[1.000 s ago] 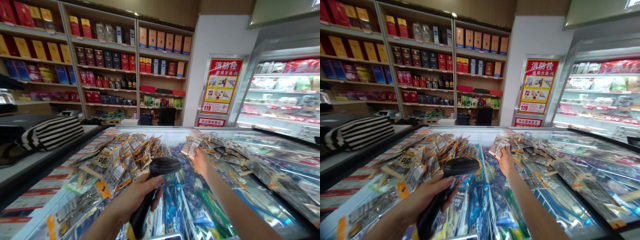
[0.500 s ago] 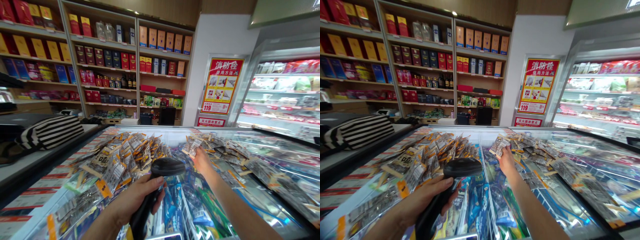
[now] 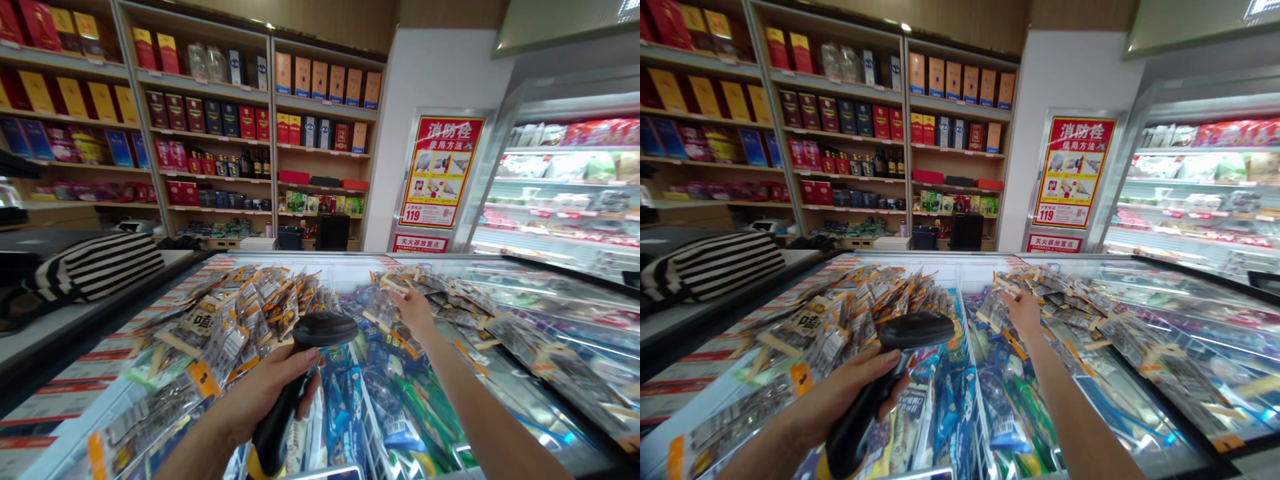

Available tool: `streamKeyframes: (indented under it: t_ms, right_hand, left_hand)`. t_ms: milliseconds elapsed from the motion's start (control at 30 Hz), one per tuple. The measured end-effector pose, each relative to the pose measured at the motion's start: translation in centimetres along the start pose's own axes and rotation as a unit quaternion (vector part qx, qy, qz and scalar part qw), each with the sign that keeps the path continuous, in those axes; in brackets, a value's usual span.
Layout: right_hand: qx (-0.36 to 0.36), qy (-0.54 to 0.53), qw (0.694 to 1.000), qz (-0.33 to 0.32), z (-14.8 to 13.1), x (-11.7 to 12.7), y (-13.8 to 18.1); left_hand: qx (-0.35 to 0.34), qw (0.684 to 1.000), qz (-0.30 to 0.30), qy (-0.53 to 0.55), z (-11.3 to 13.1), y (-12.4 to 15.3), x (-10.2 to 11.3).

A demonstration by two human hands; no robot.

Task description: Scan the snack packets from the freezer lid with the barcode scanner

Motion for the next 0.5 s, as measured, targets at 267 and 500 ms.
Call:
streamKeyframes:
  t_ms: [267, 500]
  right_hand:
    - [-0.173, -0.285, 0.933, -0.139, 2.6, -3.2, 1.2]
    - [-0.181, -0.33, 0.912, -0.164, 3.3, -4.5, 2.1]
  left_hand:
    - [0.0, 1.0, 0.023, 0.005, -0.1, -0.1, 0.2]
    - [-0.041, 0.997, 0.057, 0.012, 0.1, -0.3, 0.5]
Point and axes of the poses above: each hand's wrist, its own y-axis away from the middle knuckle, its own x-axis out of the back of the hand, z = x × y, the point moved 2 cm from there along -y, towards the middle knuckle, and after that the axes turned 11 degrees about -x, right-handed, at the moved point
